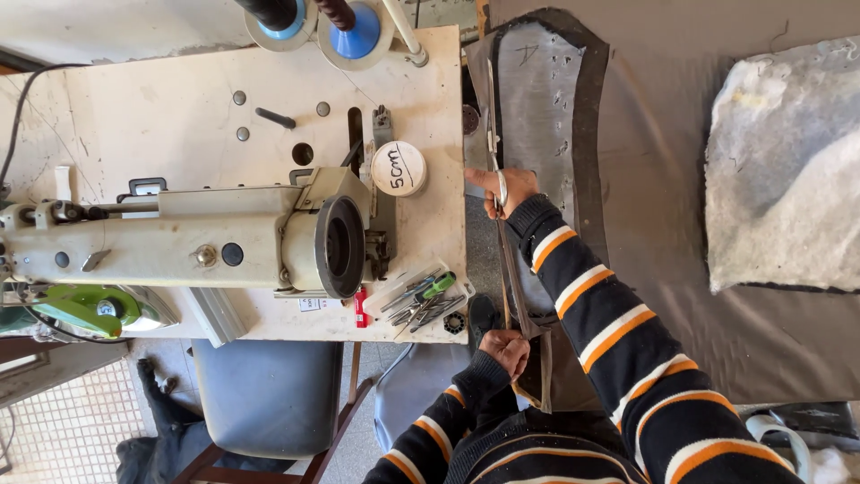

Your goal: The person uses shears to cut a piece of brown fabric along the edge of a metal template. They then reposition a white felt-like material and continue cutting the brown fabric around it.

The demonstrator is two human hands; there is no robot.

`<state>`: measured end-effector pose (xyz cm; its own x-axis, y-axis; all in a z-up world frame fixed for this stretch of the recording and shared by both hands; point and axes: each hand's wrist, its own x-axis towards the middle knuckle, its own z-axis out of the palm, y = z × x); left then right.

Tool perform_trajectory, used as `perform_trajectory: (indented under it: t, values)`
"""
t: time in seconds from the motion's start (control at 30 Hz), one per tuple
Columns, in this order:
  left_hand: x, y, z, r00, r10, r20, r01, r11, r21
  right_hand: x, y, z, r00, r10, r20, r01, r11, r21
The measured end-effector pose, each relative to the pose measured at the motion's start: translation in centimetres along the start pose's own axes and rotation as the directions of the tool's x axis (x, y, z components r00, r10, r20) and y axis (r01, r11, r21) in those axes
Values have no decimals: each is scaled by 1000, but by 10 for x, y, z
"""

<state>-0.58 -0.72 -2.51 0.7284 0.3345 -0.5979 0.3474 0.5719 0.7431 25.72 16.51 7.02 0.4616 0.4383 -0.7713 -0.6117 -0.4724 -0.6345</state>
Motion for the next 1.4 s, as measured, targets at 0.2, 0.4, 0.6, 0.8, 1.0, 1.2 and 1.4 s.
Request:
perform_trajectory:
  t: [0.2,0.4,0.6,0.8,1.0,1.2,1.4]
  values:
    - [8,-24,-1,1000,-5,-15,5,1000,1,15,14,2,997,-55,-47,50,994,-100]
    - [4,-20,3,998,1,-55,3,998,60,1,-6,8,1000,11,-21,-8,991,137]
    - [4,-20,0,999,22,-36,-19,997,75,32,-4,8,1000,28,12,-30,988,152]
    - [3,-12,5,998,-13,-66,20,993,115,21,-3,11,1000,-24,-8,25,989,148]
    - [-3,1,2,1000,9,-16,-7,991,132,26,-21,18,1000,-17,0,16,958,286]
    - [-4,23,-2,995,72,74,-82,987,137,53,-8,16,1000,17,7,-18,973,231]
    - [-12,38,1,975,203,96,-222,928,298,7,-39,14,987,25,158,-14,997,-69]
